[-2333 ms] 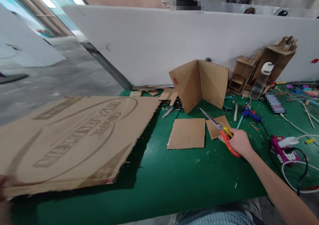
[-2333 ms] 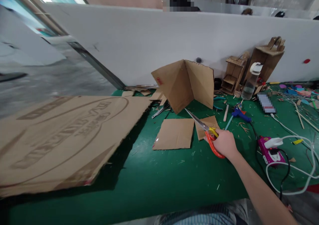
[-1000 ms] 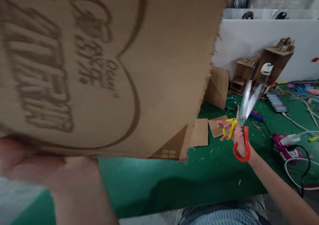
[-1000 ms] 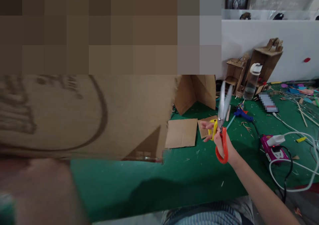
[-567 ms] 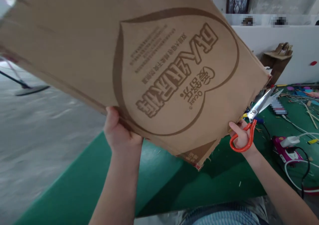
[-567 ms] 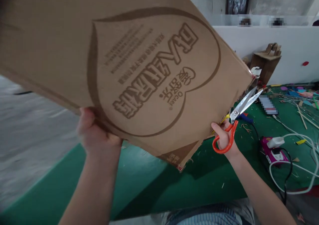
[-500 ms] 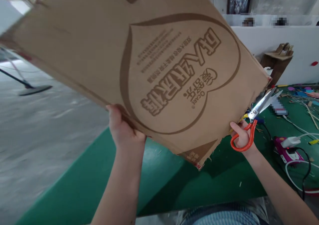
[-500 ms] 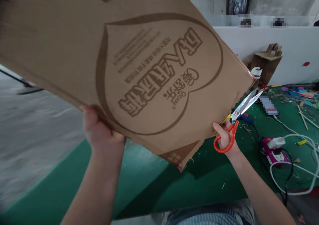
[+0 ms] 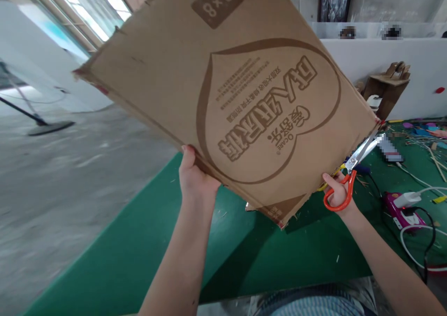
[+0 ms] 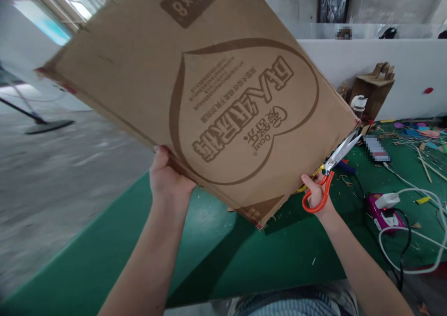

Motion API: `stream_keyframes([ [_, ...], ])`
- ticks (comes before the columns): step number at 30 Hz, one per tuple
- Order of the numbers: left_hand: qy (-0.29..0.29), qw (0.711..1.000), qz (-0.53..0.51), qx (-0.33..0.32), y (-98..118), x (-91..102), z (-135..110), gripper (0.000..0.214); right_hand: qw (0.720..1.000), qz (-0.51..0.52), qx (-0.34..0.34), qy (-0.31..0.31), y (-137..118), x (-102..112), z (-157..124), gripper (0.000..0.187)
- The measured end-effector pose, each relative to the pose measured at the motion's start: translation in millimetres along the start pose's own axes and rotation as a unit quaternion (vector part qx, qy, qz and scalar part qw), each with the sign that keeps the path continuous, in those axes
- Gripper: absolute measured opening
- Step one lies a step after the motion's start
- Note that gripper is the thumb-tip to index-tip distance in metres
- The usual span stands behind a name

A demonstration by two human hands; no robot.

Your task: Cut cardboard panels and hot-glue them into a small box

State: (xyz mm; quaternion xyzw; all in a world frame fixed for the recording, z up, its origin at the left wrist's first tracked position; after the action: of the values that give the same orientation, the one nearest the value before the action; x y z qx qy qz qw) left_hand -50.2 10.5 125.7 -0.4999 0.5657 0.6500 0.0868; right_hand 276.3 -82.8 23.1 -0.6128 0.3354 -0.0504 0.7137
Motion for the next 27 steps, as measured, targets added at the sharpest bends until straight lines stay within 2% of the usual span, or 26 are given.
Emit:
stream_keyframes([
  [6,-0.086,0.994,-0.006,-0.064,-3.0,-2.6,-22.2,0.037,0.997,0.059,-0.055,-0.016,-4.2,-4.3,-0.8,0.038],
  [9,-0.036,0.998,0.042,-0.006,-18.3,15.1,-29.0,0.035,0.994,0.087,-0.067,-0.01,-8.8,-1.2,0.0,0.04],
  [11,0.004,0.994,0.097,0.05,-29.6,28.6,-29.0,0.028,0.994,0.098,-0.053,0.008,-12.5,2.4,1.5,0.041],
  [13,0.02,0.988,0.134,0.075,-35.1,36.7,-25.7,0.024,0.994,0.1,-0.033,0.019,-14.8,4.2,2.6,0.039],
  [17,0.043,0.992,0.107,0.05,-31.2,38.2,-13.2,0.018,0.994,0.094,-0.047,-0.009,-10.5,-1.1,1.3,0.031],
  [21,0.047,0.995,0.082,0.026,-28.9,33.3,-7.5,0.021,0.989,0.106,-0.084,-0.058,-6.3,-7.9,-0.6,0.036],
  [23,0.04,0.996,0.079,0.018,-32.9,33.7,-12.1,0.026,0.988,0.111,-0.087,-0.064,-7.7,-7.9,0.7,0.036],
  [25,0.03,0.996,0.082,0.016,-41.1,38.4,-22.3,0.031,0.989,0.107,-0.087,-0.045,-10.8,-5.1,3.9,0.034],
  [27,0.03,0.993,0.102,0.042,-53.8,48.1,-36.4,0.033,0.992,0.093,-0.081,-0.029,-16.0,-2.5,7.0,0.035],
])
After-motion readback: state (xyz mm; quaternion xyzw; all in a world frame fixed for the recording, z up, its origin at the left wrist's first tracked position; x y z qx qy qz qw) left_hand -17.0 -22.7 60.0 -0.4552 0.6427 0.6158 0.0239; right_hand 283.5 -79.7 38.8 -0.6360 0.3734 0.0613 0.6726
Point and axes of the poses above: each hand's wrist, its own z-axis towards the middle knuckle, its own x-axis out of the back of the hand, y = z × x, the point moved 5 cm from there along z, towards the middle knuckle, and after that the axes turned 13 degrees about y, right-handed, at the moved point
